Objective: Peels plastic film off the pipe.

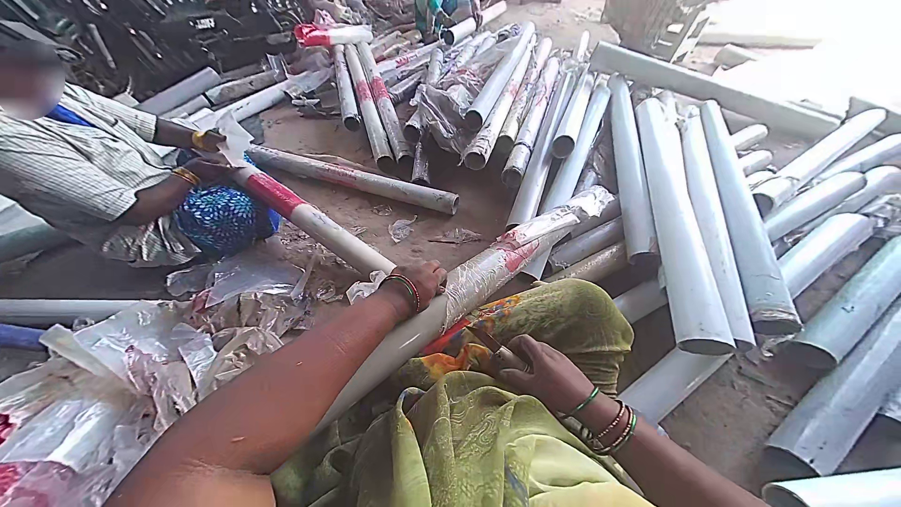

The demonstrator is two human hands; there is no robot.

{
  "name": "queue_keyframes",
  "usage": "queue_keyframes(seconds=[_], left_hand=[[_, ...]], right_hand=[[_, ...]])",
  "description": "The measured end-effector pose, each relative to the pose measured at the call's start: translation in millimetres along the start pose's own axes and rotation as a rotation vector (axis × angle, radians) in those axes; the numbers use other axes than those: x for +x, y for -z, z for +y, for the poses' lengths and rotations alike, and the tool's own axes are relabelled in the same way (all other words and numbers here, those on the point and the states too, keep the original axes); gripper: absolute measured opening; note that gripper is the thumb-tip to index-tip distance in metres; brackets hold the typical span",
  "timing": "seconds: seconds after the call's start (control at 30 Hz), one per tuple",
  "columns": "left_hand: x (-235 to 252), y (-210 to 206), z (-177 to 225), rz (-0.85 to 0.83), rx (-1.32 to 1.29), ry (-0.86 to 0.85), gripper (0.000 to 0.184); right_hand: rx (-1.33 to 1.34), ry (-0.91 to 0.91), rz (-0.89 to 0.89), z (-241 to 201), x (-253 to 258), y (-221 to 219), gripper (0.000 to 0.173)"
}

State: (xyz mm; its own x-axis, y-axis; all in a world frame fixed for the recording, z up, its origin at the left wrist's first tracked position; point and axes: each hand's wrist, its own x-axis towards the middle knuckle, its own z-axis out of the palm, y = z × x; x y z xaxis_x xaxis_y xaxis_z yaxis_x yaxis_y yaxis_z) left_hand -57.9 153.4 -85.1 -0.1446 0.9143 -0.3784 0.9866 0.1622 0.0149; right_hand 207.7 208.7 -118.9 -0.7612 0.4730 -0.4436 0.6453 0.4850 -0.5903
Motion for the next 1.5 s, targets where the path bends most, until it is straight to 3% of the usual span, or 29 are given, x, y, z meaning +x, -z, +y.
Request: queue_keyframes(seconds=[0.2, 0.5, 0.57, 0.67, 0.73, 0.83, 1.07, 1.2, 1.4, 1.5], left_hand=[[-7, 0, 5, 0.053, 0.025, -0.006, 0.032], [-9, 4, 1, 0.024, 0.015, -0.016, 0.036], [-10, 4, 0, 0.030, 0.020, -0.032, 0.035], [-10, 4, -1, 0.033, 0.016, -0.039, 0.035], [-10, 5, 0, 0.021, 0.022, -0.030, 0.036], [-9, 2, -1, 0.049, 0.034, -0.046, 0.034], [-11, 5, 1, 0.022, 0.060, -0.029, 0.033], [-10, -1, 0, 0.069, 0.080, -0.040, 0.032], [-12, 2, 0, 0.066, 0.038, 0.014, 0.033], [-13, 4, -5, 0.079, -0.093, 0.140, 0.036]], right_hand=[[0.312, 0.047, 0.259, 1, 1, 14, 0.045], [-0.381, 0.368, 0.412, -13, 33, -2, 0.040], [-0.387, 0.343, 0.332, -24, 35, -3, 0.040], [-0.336, 0.391, 0.367, -32, 39, -10, 0.038], [-0.368, 0.336, 0.281, -42, 39, -9, 0.040], [-0.444, 0.288, 0.287, -52, 44, -12, 0.041], [-0.520, 0.008, 0.073, -96, 53, -8, 0.047], [-0.530, -0.032, 0.040, -108, 61, -2, 0.043], [-0.586, 0.052, 0.165, -77, 61, 2, 0.041], [-0.549, -0.193, 0.127, -43, 63, 32, 0.044]])
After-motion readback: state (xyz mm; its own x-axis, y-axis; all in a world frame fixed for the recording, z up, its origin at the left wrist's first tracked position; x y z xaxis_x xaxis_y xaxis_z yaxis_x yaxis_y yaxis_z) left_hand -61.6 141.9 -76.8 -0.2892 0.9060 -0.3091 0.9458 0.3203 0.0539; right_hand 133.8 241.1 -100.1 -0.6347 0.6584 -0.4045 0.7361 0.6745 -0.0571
